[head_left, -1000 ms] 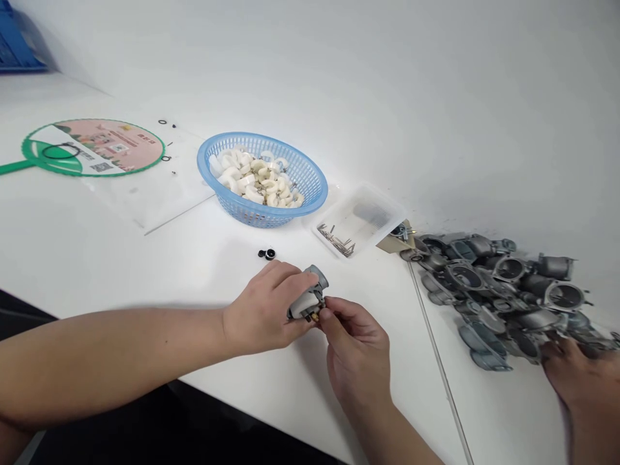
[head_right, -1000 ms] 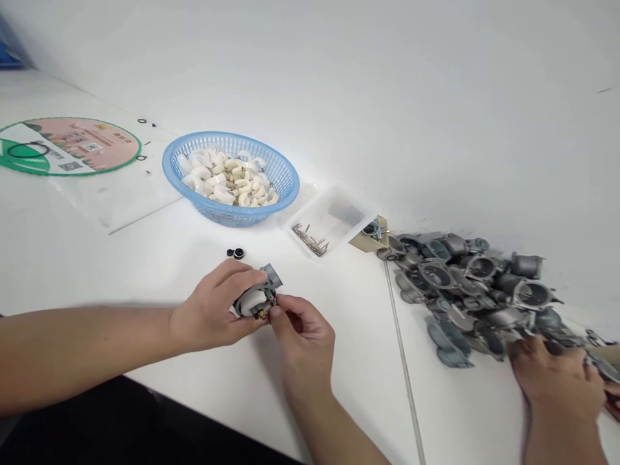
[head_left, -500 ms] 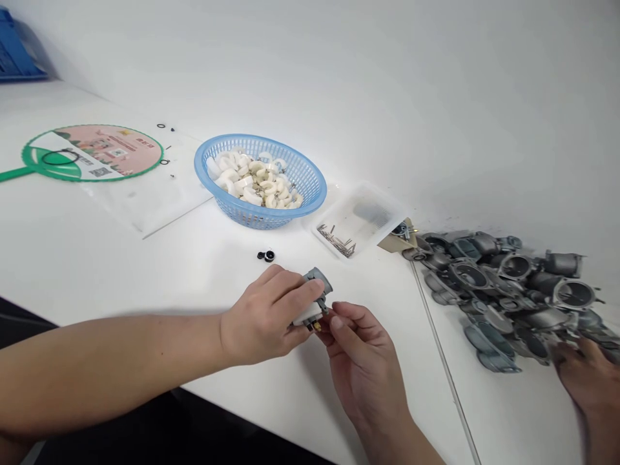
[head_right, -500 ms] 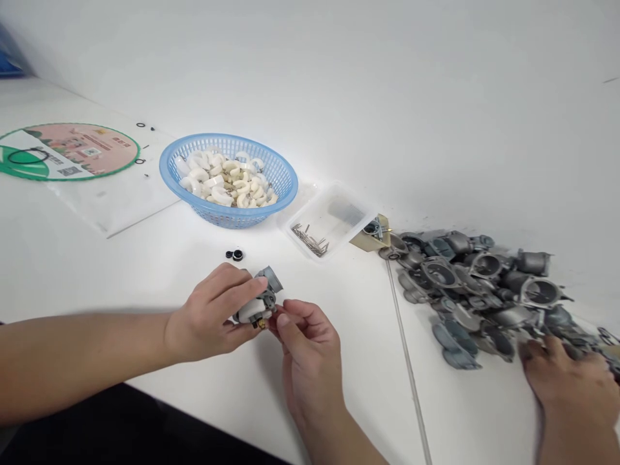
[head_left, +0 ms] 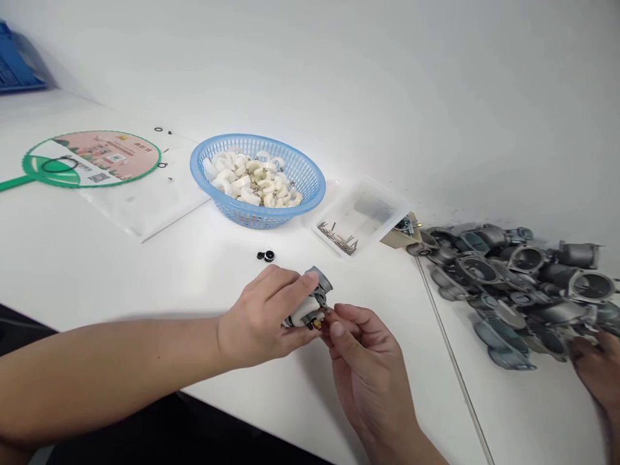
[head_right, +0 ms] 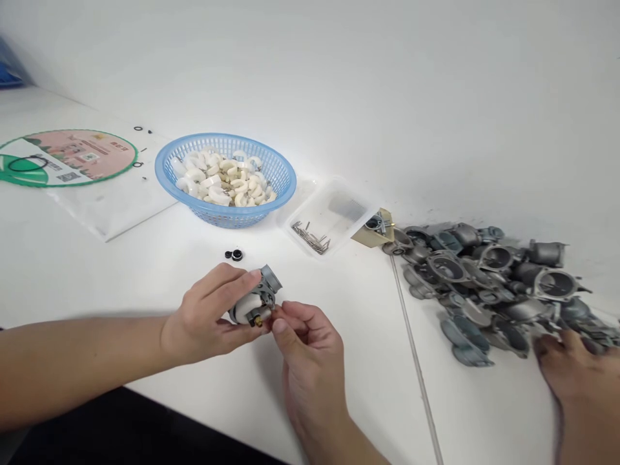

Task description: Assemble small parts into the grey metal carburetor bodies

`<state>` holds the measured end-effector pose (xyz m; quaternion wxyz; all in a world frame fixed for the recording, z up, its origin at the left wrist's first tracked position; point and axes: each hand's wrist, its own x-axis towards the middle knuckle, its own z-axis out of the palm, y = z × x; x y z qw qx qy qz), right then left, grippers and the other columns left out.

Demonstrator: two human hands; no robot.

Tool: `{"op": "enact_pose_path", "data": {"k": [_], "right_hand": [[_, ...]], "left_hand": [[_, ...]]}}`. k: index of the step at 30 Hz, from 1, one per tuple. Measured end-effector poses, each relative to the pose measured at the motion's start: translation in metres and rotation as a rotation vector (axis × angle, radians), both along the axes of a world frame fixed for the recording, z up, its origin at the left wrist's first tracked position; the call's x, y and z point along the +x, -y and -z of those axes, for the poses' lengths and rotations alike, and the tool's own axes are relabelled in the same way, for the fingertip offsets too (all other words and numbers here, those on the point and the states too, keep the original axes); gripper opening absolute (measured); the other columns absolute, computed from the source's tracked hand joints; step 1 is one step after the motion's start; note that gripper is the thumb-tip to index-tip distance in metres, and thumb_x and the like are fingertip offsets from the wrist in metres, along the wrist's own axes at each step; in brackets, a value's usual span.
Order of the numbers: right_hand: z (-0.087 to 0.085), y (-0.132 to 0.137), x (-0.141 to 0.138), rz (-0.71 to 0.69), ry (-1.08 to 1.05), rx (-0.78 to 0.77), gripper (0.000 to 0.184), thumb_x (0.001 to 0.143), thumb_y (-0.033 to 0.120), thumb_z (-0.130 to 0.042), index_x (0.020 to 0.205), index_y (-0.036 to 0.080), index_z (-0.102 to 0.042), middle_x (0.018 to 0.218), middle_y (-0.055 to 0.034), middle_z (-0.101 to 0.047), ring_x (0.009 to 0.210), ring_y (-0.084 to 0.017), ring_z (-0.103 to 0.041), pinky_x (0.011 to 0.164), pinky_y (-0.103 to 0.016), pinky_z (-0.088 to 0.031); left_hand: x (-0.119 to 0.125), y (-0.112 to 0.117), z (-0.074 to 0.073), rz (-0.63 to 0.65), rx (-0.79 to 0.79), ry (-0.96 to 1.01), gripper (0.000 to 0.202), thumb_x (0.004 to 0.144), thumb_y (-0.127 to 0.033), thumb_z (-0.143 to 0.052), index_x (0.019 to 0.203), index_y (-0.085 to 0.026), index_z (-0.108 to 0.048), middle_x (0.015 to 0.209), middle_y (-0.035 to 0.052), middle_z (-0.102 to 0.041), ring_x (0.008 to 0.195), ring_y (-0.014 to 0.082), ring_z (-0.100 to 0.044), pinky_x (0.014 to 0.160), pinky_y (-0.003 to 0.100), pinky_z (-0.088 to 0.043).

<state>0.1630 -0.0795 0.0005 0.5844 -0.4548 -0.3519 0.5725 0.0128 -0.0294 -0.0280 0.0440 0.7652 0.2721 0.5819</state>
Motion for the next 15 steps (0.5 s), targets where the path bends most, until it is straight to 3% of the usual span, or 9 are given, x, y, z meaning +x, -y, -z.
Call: {"op": "enact_pose_path", "data": {"k": [9, 15], "right_hand": [[0.0002, 0.0015, -0.0011, 0.048, 0.035, 0.006, 0.023, 0.062, 0.025, -0.082, 0.083, 0.025, -0.071, 0.076, 0.0001, -0.073, 0.068, -0.008, -0.066, 0.069, -0.017, -0.053], [0.0042, 0.0042, 0.0003, 0.054, 0.101, 0.016, 0.026, 0.067, 0.025, -0.079, 0.091, 0.027, -0.070, 0.084, 0.0000, -0.073, 0.078, -0.011, -0.067, 0.076, -0.020, -0.053]], "left_hand": [[-0.0008, 0.0033, -0.0005, 0.009, -0.057, -0.023, 0.064, 0.073, -0.036, -0.068, 0.127, -0.014, -0.042, 0.094, 0.0117, -0.060, 0.083, 0.0206, -0.058, 0.070, 0.033, -0.054], [-0.0006, 0.0037, -0.0027, -0.023, -0.066, -0.022, 0.061, 0.072, -0.036, -0.070, 0.123, -0.014, -0.044, 0.093, 0.0114, -0.061, 0.082, 0.0200, -0.058, 0.069, 0.032, -0.055]]}}
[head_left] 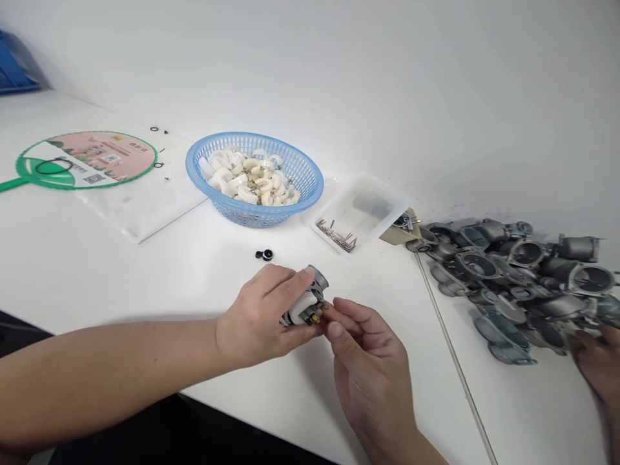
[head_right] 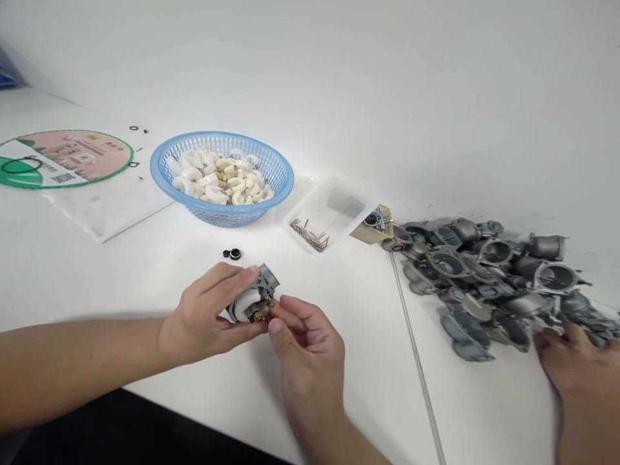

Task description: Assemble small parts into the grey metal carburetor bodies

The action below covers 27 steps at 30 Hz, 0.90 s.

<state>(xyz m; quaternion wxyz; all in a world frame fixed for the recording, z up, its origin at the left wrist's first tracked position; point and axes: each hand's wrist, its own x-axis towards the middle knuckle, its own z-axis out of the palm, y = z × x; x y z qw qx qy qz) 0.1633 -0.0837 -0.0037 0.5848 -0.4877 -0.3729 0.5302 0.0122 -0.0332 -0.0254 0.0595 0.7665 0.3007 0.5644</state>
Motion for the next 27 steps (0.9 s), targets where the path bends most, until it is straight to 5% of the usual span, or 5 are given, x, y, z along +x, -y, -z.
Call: {"op": "enact_pose_path", "data": {"k": [14, 21, 27], "right_hand": [[-0.011, -0.011, -0.011, 0.115, 0.107, -0.028, 0.025, 0.062, 0.016, -0.075, 0.084, 0.018, -0.064, 0.068, 0.0008, -0.065, 0.061, -0.011, -0.059, 0.060, -0.024, -0.050], [-0.010, -0.015, -0.003, 0.021, 0.211, 0.041, 0.022, 0.069, 0.015, -0.065, 0.090, 0.019, -0.062, 0.062, 0.0036, -0.059, 0.054, -0.009, -0.054, 0.056, -0.024, -0.044], [-0.001, -0.025, 0.024, -0.284, 0.446, 0.175, 0.030, 0.074, 0.021, -0.064, 0.104, 0.022, -0.065, 0.063, 0.0023, -0.054, 0.059, -0.012, -0.051, 0.059, -0.028, -0.043]], "left_hand": [[0.000, 0.001, -0.005, 0.058, -0.316, -0.038, 0.049, 0.067, -0.034, -0.070, 0.109, -0.020, -0.050, 0.089, 0.0042, -0.065, 0.081, 0.0194, -0.059, 0.069, 0.032, -0.053], [0.000, 0.001, -0.007, 0.116, -0.460, -0.030, 0.052, 0.061, -0.033, -0.074, 0.108, -0.021, -0.054, 0.089, 0.0031, -0.064, 0.080, 0.0193, -0.060, 0.070, 0.033, -0.052], [-0.003, -0.004, -0.009, 0.236, -0.746, 0.031, 0.048, 0.057, -0.030, -0.077, 0.101, -0.021, -0.060, 0.090, 0.0026, -0.065, 0.079, 0.0198, -0.063, 0.069, 0.033, -0.052]]}}
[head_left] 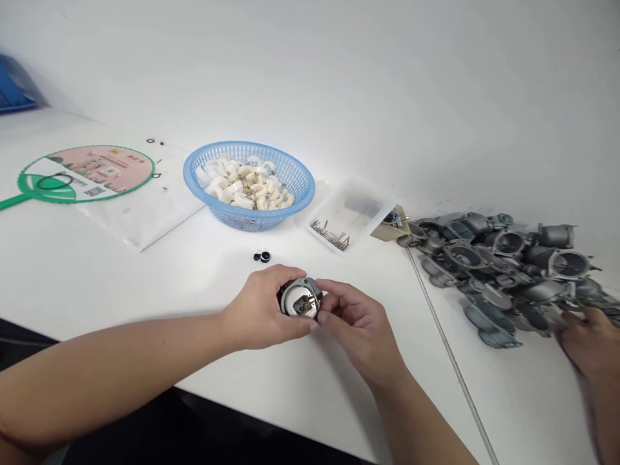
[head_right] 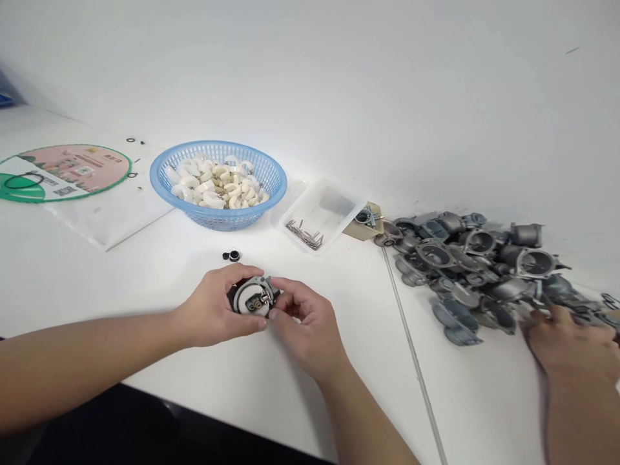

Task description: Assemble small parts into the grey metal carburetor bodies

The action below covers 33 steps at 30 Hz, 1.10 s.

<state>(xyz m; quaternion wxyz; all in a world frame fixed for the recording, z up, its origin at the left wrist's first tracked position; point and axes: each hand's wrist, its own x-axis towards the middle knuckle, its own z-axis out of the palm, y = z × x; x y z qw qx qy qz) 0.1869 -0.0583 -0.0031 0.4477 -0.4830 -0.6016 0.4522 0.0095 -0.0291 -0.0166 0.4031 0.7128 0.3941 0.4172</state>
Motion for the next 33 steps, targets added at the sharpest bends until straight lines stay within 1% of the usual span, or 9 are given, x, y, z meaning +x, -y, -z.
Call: {"op": "enact_pose_path", "data": {"k": [3, 6, 9, 12, 18, 25, 29, 33], "right_hand": [[-0.0005, -0.0035, 0.0066, -0.106, 0.044, 0.015, 0.032, 0.075, 0.024, -0.066, 0.107, 0.024, -0.066, 0.063, 0.0031, -0.048, 0.060, -0.011, -0.047, 0.058, -0.027, -0.041], [-0.0023, -0.0054, 0.0076, -0.155, 0.009, -0.035, 0.028, 0.076, 0.026, -0.067, 0.104, 0.025, -0.067, 0.064, 0.0035, -0.045, 0.059, -0.010, -0.044, 0.057, -0.026, -0.038], [-0.0032, -0.0073, 0.0063, -0.143, -0.029, -0.080, 0.028, 0.075, 0.030, -0.068, 0.103, 0.024, -0.067, 0.063, 0.0038, -0.044, 0.058, -0.010, -0.043, 0.056, -0.026, -0.036], [-0.0045, -0.0091, 0.0063, -0.148, -0.029, -0.116, 0.031, 0.074, 0.033, -0.069, 0.103, 0.022, -0.067, 0.062, 0.0042, -0.044, 0.057, -0.010, -0.042, 0.054, -0.025, -0.035], [-0.0075, -0.0103, 0.0098, -0.186, -0.021, -0.185, 0.029, 0.072, 0.033, -0.070, 0.098, 0.019, -0.066, 0.062, 0.0044, -0.044, 0.056, -0.009, -0.041, 0.054, -0.025, -0.033], [-0.0057, -0.0101, 0.0100, -0.208, -0.020, -0.182, 0.029, 0.072, 0.033, -0.070, 0.098, 0.019, -0.065, 0.061, 0.0051, -0.042, 0.055, -0.009, -0.041, 0.054, -0.025, -0.034], [-0.0050, -0.0095, 0.0100, -0.196, -0.005, -0.170, 0.028, 0.073, 0.033, -0.069, 0.096, 0.018, -0.064, 0.061, 0.0051, -0.041, 0.054, -0.009, -0.040, 0.052, -0.024, -0.033], [-0.0028, -0.0092, 0.0100, -0.189, 0.004, -0.152, 0.026, 0.074, 0.034, -0.068, 0.096, 0.020, -0.065, 0.061, 0.0051, -0.041, 0.055, -0.009, -0.039, 0.052, -0.024, -0.033]], "left_hand": [[-0.0013, -0.0009, -0.0009, 0.079, -0.089, 0.043, 0.046, 0.058, -0.030, -0.077, 0.100, -0.020, -0.060, 0.088, 0.0021, -0.066, 0.075, 0.0184, -0.063, 0.065, 0.031, -0.052], [-0.0015, -0.0009, -0.0017, 0.109, -0.149, 0.047, 0.045, 0.058, -0.030, -0.077, 0.098, -0.019, -0.060, 0.082, 0.0010, -0.065, 0.069, 0.0163, -0.061, 0.060, 0.028, -0.050], [-0.0008, -0.0014, -0.0023, 0.106, -0.175, 0.049, 0.042, 0.058, -0.030, -0.076, 0.095, -0.018, -0.061, 0.079, 0.0002, -0.064, 0.067, 0.0153, -0.059, 0.058, 0.027, -0.049], [-0.0003, -0.0024, -0.0028, 0.117, -0.198, 0.066, 0.042, 0.058, -0.029, -0.076, 0.096, -0.018, -0.060, 0.079, 0.0004, -0.063, 0.067, 0.0148, -0.058, 0.060, 0.026, -0.048], [-0.0002, -0.0020, -0.0056, 0.152, -0.231, 0.055, 0.040, 0.057, -0.028, -0.076, 0.093, -0.018, -0.062, 0.074, -0.0010, -0.062, 0.063, 0.0132, -0.055, 0.056, 0.024, -0.046], [-0.0001, -0.0008, -0.0054, 0.156, -0.274, 0.064, 0.038, 0.056, -0.025, -0.076, 0.091, -0.018, -0.061, 0.071, -0.0023, -0.059, 0.061, 0.0119, -0.053, 0.053, 0.023, -0.044], [0.0002, -0.0011, -0.0049, 0.166, -0.287, 0.079, 0.035, 0.056, -0.025, -0.075, 0.087, -0.017, -0.061, 0.069, -0.0026, -0.058, 0.059, 0.0111, -0.052, 0.051, 0.022, -0.043], [0.0010, -0.0023, -0.0033, 0.165, -0.293, 0.093, 0.038, 0.056, -0.024, -0.076, 0.090, -0.017, -0.061, 0.070, -0.0024, -0.059, 0.060, 0.0112, -0.053, 0.052, 0.022, -0.044]]}}
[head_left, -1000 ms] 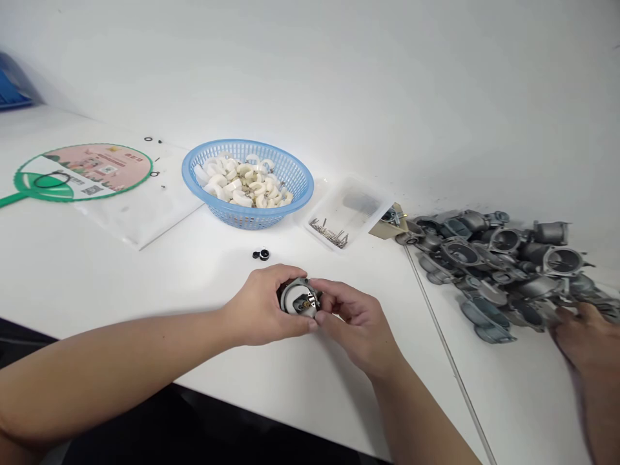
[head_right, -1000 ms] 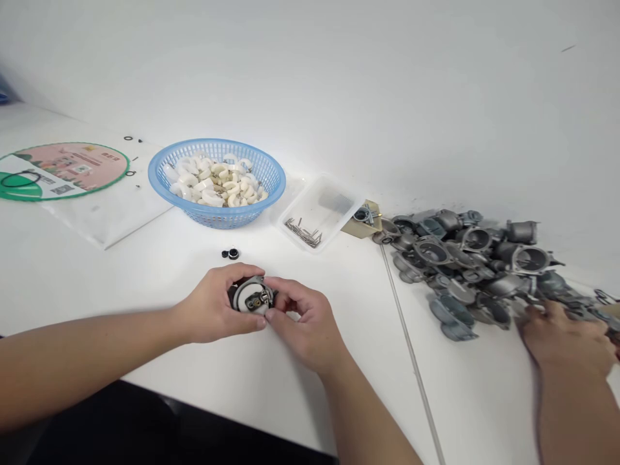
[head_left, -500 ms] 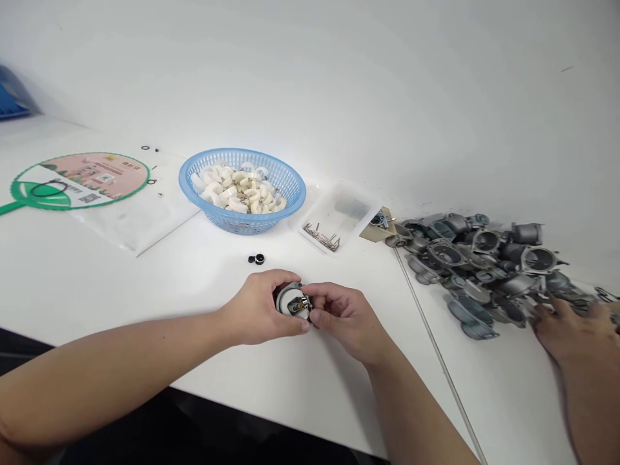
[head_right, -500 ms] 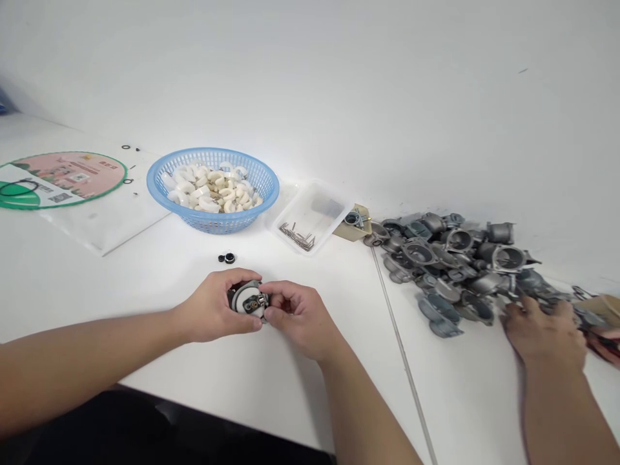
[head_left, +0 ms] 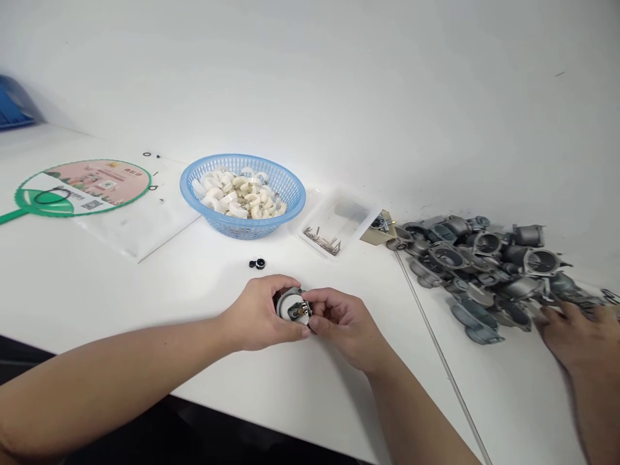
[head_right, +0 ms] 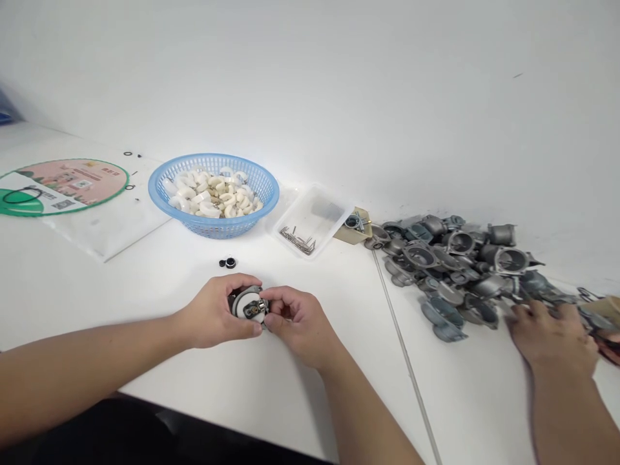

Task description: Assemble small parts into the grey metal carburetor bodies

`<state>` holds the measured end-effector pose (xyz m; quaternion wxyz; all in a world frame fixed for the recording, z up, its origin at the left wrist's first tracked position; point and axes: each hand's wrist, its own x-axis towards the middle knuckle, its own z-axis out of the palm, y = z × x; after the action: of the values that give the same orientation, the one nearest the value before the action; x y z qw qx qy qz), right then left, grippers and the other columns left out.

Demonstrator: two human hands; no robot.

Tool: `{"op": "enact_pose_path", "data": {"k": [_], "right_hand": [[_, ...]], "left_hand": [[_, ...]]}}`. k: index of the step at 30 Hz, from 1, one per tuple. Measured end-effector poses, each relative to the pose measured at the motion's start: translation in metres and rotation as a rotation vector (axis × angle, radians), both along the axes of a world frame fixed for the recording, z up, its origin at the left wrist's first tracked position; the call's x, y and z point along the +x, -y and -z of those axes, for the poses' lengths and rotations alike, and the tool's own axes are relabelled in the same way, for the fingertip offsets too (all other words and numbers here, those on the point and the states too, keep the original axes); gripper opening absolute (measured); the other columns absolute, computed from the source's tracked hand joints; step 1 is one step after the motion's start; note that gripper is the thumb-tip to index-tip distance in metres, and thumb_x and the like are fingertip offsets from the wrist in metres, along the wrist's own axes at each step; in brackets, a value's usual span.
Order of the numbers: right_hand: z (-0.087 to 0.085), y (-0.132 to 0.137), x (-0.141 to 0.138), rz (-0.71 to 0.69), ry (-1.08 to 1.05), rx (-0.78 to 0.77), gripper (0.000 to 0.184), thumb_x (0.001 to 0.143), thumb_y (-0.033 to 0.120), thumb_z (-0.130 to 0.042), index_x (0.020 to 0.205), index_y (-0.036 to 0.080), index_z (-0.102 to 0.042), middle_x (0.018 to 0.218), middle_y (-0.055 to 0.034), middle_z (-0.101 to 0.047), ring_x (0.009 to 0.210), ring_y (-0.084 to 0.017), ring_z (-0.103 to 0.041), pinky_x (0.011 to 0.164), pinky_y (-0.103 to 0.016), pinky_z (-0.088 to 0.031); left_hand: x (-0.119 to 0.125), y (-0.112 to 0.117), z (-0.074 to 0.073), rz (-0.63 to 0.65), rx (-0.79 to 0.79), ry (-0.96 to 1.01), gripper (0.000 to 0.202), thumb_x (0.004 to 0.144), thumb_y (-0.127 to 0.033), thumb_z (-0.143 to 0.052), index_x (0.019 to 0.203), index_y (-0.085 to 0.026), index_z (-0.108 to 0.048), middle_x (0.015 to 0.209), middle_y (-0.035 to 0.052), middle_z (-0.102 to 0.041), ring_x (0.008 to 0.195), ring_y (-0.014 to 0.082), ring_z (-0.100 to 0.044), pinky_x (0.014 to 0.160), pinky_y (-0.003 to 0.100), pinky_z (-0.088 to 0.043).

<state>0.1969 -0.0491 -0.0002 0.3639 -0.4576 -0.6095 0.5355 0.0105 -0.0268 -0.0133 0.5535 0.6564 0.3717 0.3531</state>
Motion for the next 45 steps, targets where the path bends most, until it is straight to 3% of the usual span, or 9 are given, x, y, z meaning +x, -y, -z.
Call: {"op": "enact_pose_path", "data": {"k": [9, 13, 17, 20, 25, 31, 37, 42, 45], "right_hand": [[0.005, -0.002, 0.003, 0.069, -0.068, 0.079, 0.048, 0.070, 0.027, -0.073, 0.116, 0.024, -0.059, 0.068, 0.0027, -0.052, 0.061, -0.011, -0.050, 0.058, -0.027, -0.043], [0.004, -0.004, 0.011, 0.078, 0.055, 0.259, 0.071, 0.064, 0.026, -0.077, 0.128, 0.029, -0.049, 0.100, -0.0043, -0.057, 0.092, -0.020, -0.057, 0.084, -0.038, -0.047], [0.001, -0.006, 0.010, -0.066, 0.129, 0.239, 0.068, 0.066, 0.031, -0.075, 0.129, 0.027, -0.049, 0.124, -0.0088, -0.050, 0.114, -0.027, -0.049, 0.094, -0.043, -0.042], [0.001, -0.006, 0.003, -0.163, 0.094, 0.164, 0.067, 0.068, 0.027, -0.073, 0.130, 0.026, -0.047, 0.123, -0.0091, -0.053, 0.108, -0.027, -0.054, 0.088, -0.041, -0.046], [0.003, -0.005, -0.001, -0.105, 0.167, 0.133, 0.071, 0.065, 0.014, -0.072, 0.130, 0.023, -0.046, 0.116, -0.0082, -0.058, 0.092, -0.022, -0.059, 0.074, -0.035, -0.050], [-0.003, -0.004, -0.003, -0.107, 0.156, 0.045, 0.042, 0.070, 0.017, -0.068, 0.111, 0.019, -0.061, 0.086, -0.0030, -0.063, 0.071, -0.016, -0.056, 0.061, -0.029, -0.049], [0.003, -0.005, 0.000, 0.034, 0.063, -0.088, 0.050, 0.059, 0.012, -0.073, 0.106, 0.016, -0.057, 0.083, -0.0029, -0.063, 0.065, -0.014, -0.057, 0.054, -0.026, -0.049], [0.006, -0.002, 0.004, 0.104, 0.029, -0.044, 0.046, 0.060, 0.019, -0.076, 0.102, 0.016, -0.056, 0.087, -0.0043, -0.063, 0.071, -0.015, -0.057, 0.058, -0.027, -0.049], [0.009, 0.005, 0.010, 0.179, 0.002, 0.008, 0.044, 0.063, 0.024, -0.075, 0.102, 0.017, -0.057, 0.089, -0.0050, -0.062, 0.071, -0.015, -0.057, 0.059, -0.027, -0.049]], "left_hand": [[0.002, -0.006, 0.007, 0.002, -0.205, 0.212, 0.051, 0.056, -0.022, -0.078, 0.101, -0.014, -0.056, 0.076, 0.0006, -0.060, 0.055, 0.0108, -0.056, 0.045, 0.023, -0.047], [0.000, -0.010, 0.007, 0.002, -0.217, 0.266, 0.053, 0.053, -0.021, -0.080, 0.101, -0.013, -0.057, 0.079, 0.0029, -0.063, 0.062, 0.0139, -0.060, 0.050, 0.026, -0.052], [-0.001, -0.012, 0.008, 0.094, -0.167, 0.318, 0.050, 0.055, -0.017, -0.079, 0.101, -0.014, -0.059, 0.086, 0.0060, -0.066, 0.076, 0.0182, -0.064, 0.063, 0.031, -0.055], [0.000, -0.012, 0.010, 0.155, -0.152, 0.361, 0.050, 0.058, -0.017, -0.078, 0.103, -0.014, -0.058, 0.092, 0.0075, -0.066, 0.084, 0.0200, -0.064, 0.073, 0.034, -0.054], [0.001, -0.013, 0.017, 0.135, -0.231, 0.305, 0.073, 0.049, -0.026, -0.084, 0.112, -0.015, -0.049, 0.087, 0.0060, -0.062, 0.074, 0.0190, -0.063, 0.059, 0.030, -0.051], [-0.001, -0.019, 0.027, 0.156, -0.236, 0.303, 0.090, 0.045, -0.038, -0.086, 0.120, -0.018, -0.042, 0.106, 0.0106, -0.050, 0.084, 0.0199, -0.058, 0.057, 0.029, -0.051], [-0.003, -0.017, 0.026, 0.167, -0.227, 0.264, 0.088, 0.049, -0.039, -0.085, 0.122, -0.019, -0.041, 0.121, 0.0136, -0.043, 0.099, 0.0239, -0.054, 0.076, 0.037, -0.051], [-0.002, -0.015, 0.026, 0.173, -0.244, 0.215, 0.095, 0.048, -0.038, -0.085, 0.126, -0.016, -0.036, 0.108, 0.0131, -0.052, 0.100, 0.0276, -0.054, 0.078, 0.042, -0.050], [-0.002, -0.017, 0.030, 0.159, -0.271, 0.206, 0.093, 0.052, -0.039, -0.083, 0.129, -0.019, -0.035, 0.115, 0.0153, -0.049, 0.099, 0.0267, -0.056, 0.080, 0.045, -0.050]]}}
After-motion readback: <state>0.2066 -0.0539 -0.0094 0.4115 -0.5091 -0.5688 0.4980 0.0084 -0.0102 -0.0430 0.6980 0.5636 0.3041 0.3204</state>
